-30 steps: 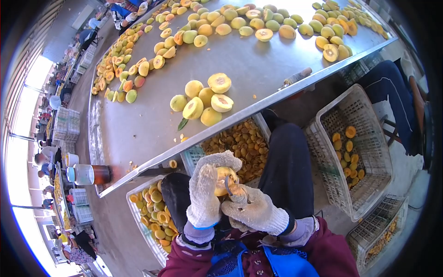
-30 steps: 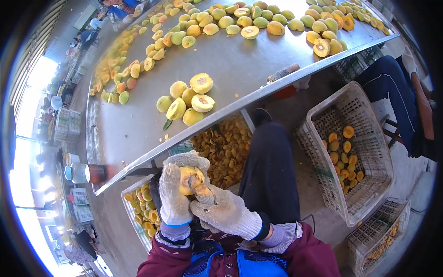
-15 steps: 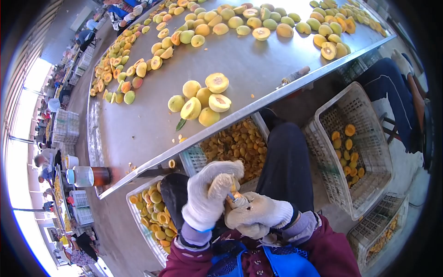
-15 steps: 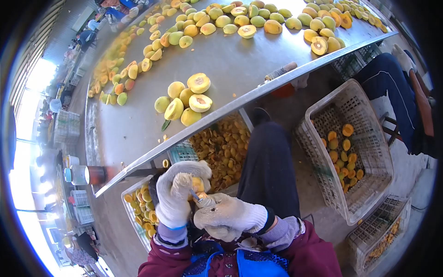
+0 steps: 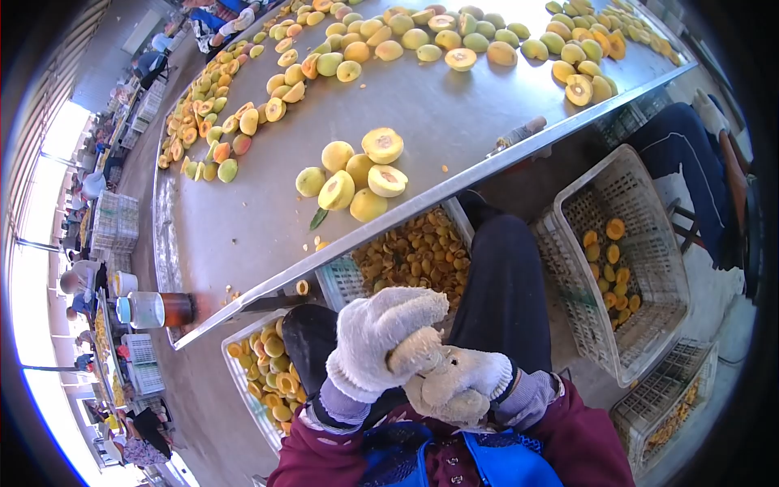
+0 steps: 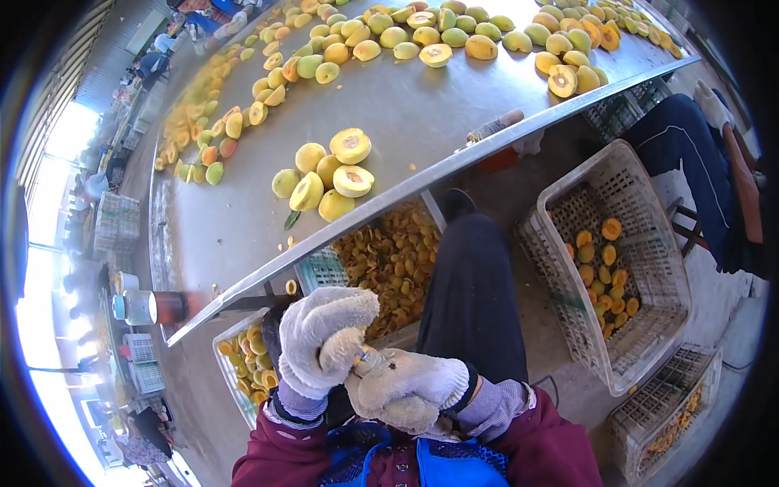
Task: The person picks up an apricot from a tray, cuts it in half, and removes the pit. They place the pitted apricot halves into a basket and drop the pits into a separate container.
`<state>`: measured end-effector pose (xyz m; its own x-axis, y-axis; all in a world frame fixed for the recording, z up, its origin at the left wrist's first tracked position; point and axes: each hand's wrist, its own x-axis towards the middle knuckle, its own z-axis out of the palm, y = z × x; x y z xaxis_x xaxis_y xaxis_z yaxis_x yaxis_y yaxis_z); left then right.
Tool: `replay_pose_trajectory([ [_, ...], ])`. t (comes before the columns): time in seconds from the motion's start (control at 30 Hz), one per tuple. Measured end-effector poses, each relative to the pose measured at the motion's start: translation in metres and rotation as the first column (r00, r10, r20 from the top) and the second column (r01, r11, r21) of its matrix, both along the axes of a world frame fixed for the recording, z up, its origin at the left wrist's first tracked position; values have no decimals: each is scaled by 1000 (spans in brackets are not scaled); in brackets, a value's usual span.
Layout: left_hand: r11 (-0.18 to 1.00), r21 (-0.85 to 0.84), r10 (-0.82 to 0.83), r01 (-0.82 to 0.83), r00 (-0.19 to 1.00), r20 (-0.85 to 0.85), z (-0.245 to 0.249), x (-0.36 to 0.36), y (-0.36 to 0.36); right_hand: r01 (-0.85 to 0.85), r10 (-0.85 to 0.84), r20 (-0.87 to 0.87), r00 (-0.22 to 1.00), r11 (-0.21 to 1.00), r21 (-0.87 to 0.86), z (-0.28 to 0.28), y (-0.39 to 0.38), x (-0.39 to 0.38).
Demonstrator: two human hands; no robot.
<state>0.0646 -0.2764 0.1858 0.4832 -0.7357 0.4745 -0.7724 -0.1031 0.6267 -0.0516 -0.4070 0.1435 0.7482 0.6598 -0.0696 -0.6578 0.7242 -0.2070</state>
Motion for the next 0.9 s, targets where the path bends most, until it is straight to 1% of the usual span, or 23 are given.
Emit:
replay_pose_trajectory([
  [0.07, 998, -60, -49, 34, 959, -279, -6, 1, 0, -7, 7, -1, 1000, 1000, -23, -12, 3, -1],
  [0.1, 993, -114, -32, -18, 907, -420, -16, -6, 4, -5, 5, -3, 1000, 1000, -25, -11, 2, -2],
  [0.13, 993, -116, -33, -18, 906, -421, -18, -15, 2, -4, 4, 8, 1000, 1000, 3, -10, 1, -3],
  [0.17, 969, -225, -60, -103, 785, -617, -19, -23, -1, -4, 4, 18, 1000, 999, 32, -9, 0, -4],
  [0.2, 928, -308, -116, -210, 623, -774, -18, -30, -2, -6, 5, 18, 1000, 1000, 31, -9, 1, -3],
  [0.23, 947, -160, -6, -280, 481, -877, -13, -35, 2, -14, 13, 21, 1000, 998, 57, -10, 2, -2],
  [0.27, 946, -162, -8, -282, 480, -877, -16, -34, 3, -22, 20, 25, 999, 996, 81, -11, 3, -2],
  [0.3, 942, -166, -62, -290, 337, -939, -19, -32, 4, -22, 20, 24, 999, 997, 79, -10, 2, -2],
  [0.33, 940, -167, -114, -299, 185, -976, -19, -31, 4, 12, -11, -27, 1000, 1000, 24, -9, 2, -3],
  [0.37, 914, -117, -54, -389, 169, -984, -17, -35, -2, 41, -44, -76, 996, 999, -32, -8, 2, -3],
  [0.4, 912, -118, -54, -393, 171, -984, -17, -34, -3, 37, -40, -74, 996, 999, -33, -7, 3, -2],
  [0.47, 897, -162, -211, -410, -75, -975, -18, -26, -7, 5, -6, -12, 1000, 998, -62, -6, 5, -2],
  [0.5, 763, -421, -628, -490, -410, -661, -31, -17, -11, -13, 14, 17, 1000, 997, -79, -6, 6, -2],
  [0.53, 821, -232, -444, -521, -330, -833, -36, -18, -13, -34, 39, 49, 998, 994, -100, -5, 5, -2],
  [0.6, 921, -56, -165, -384, -257, -952, -29, -17, -5, -62, 73, 84, 994, 990, -123, -6, 1, 2],
  [0.67, 881, -53, -44, -471, 30, -999, -27, -12, 4, -99, 105, 70, 992, 991, -88, -10, -6, 12],
  [0.7, 853, -34, 44, -521, 137, -990, -26, -6, 18, 77, -53, 131, 990, 979, -188, -1, -3, 14],
  [0.73, 825, -19, 86, -565, 159, -984, -23, 1, 37, 87, -82, 40, 996, 984, -158, -4, -6, 11],
  [0.8, 738, -13, 165, -675, 199, -966, -22, 11, 83, 215, -247, -82, 966, 934, -284, 8, -3, 10],
  [0.83, 671, -7, 233, -741, 219, -948, -21, 13, 106, 232, -266, -87, 960, 930, -285, 6, -1, 11],
  [0.87, 599, -5, 300, -801, 230, -926, -20, 14, 128, 209, -239, -78, 968, 937, -281, 3, 0, 11],
  [0.9, 554, -8, 359, -833, 247, -900, -17, 14, 147, 182, -214, -80, 973, 937, -297, 0, 0, 12],
])
